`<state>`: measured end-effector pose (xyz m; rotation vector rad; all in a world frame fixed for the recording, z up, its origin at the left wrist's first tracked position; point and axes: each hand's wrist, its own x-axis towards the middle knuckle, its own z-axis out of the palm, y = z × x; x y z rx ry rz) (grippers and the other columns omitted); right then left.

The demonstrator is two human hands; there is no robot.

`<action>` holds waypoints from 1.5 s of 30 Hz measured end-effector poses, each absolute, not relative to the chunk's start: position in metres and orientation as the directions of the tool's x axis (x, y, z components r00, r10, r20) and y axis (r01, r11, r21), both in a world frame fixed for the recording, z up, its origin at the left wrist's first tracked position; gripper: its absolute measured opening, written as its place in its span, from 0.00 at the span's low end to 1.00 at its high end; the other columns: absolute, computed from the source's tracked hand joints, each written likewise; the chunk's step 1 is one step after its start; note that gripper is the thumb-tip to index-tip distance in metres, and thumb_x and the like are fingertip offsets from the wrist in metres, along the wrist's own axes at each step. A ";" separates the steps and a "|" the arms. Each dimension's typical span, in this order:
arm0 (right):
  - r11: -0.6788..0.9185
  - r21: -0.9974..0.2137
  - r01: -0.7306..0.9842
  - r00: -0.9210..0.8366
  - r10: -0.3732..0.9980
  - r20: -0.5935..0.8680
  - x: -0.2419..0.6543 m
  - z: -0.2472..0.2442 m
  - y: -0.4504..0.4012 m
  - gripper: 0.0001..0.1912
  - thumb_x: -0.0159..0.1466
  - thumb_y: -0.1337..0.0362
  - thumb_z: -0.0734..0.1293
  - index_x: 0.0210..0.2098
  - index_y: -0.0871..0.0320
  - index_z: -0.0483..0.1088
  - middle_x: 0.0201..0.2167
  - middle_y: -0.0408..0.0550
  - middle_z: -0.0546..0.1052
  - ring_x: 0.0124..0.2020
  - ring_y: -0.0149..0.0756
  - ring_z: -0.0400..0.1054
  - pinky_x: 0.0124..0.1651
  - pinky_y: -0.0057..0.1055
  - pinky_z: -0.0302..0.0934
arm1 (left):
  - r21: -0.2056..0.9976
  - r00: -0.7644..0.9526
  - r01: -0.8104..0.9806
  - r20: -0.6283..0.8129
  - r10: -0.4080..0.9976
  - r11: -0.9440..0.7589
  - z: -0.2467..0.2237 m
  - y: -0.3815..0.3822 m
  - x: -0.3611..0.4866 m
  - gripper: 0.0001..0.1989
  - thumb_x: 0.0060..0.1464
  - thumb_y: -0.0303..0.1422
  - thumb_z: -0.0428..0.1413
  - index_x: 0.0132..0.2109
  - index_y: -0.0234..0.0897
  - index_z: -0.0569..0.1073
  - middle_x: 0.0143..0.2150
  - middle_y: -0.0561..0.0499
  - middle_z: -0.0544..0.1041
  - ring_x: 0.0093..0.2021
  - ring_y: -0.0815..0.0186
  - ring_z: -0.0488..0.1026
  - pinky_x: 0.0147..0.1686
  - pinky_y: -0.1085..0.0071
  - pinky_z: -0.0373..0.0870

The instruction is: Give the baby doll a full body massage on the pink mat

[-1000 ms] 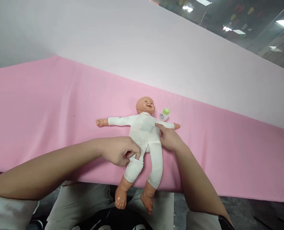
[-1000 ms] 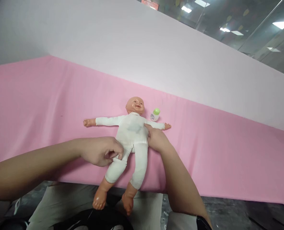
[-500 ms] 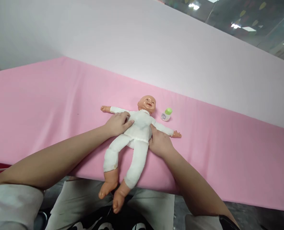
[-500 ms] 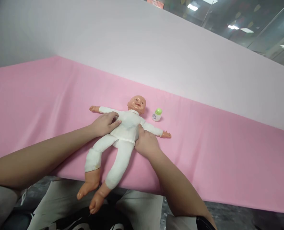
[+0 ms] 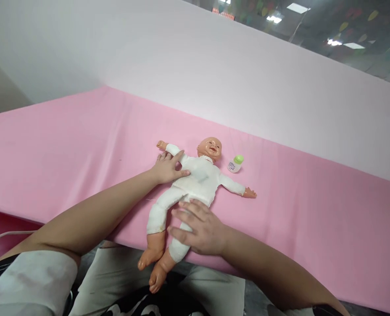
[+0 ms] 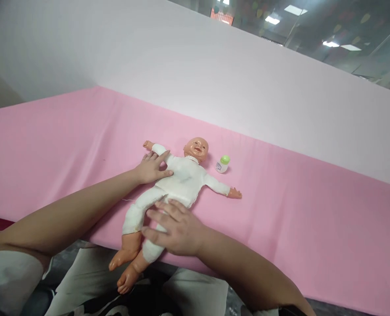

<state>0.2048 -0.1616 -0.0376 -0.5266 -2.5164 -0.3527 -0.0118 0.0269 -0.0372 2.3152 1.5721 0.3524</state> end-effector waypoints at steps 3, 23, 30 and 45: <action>0.920 0.158 0.358 -0.725 0.167 0.668 0.198 -0.037 -0.165 0.14 0.68 0.59 0.73 0.53 0.43 0.76 0.60 0.44 0.78 0.67 0.41 0.66 0.70 0.44 0.63 | 0.423 0.344 0.848 0.019 0.939 -0.319 -0.037 0.028 -0.013 0.63 0.50 0.72 0.53 0.81 0.45 0.43 0.81 0.32 0.44 0.79 0.23 0.36 0.72 0.32 0.42; 0.593 -0.176 0.786 -0.311 0.625 0.716 0.265 -0.026 -0.106 0.18 0.72 0.68 0.64 0.59 0.48 0.72 0.61 0.55 0.76 0.63 0.51 0.71 0.65 0.59 0.69 | 0.304 0.571 0.537 0.556 0.604 -0.787 -0.033 0.015 0.002 0.31 0.63 0.51 0.59 0.67 0.43 0.73 0.79 0.39 0.55 0.79 0.41 0.51 0.75 0.39 0.52; 0.672 -0.247 0.698 -0.389 0.646 0.657 0.260 -0.010 -0.118 0.23 0.67 0.69 0.66 0.61 0.56 0.69 0.68 0.59 0.71 0.71 0.50 0.65 0.71 0.53 0.65 | 0.269 0.687 0.473 0.484 0.542 -0.839 -0.024 0.007 0.007 0.16 0.68 0.38 0.56 0.57 0.43 0.81 0.75 0.46 0.66 0.76 0.49 0.60 0.75 0.46 0.60; 0.795 -0.200 0.573 -0.511 0.537 0.671 0.255 0.000 -0.131 0.20 0.65 0.57 0.69 0.55 0.52 0.72 0.65 0.58 0.75 0.69 0.53 0.67 0.67 0.55 0.66 | 0.514 0.486 0.472 0.527 0.698 -0.717 -0.036 0.017 0.000 0.24 0.62 0.44 0.58 0.62 0.43 0.79 0.74 0.42 0.63 0.74 0.49 0.63 0.73 0.51 0.63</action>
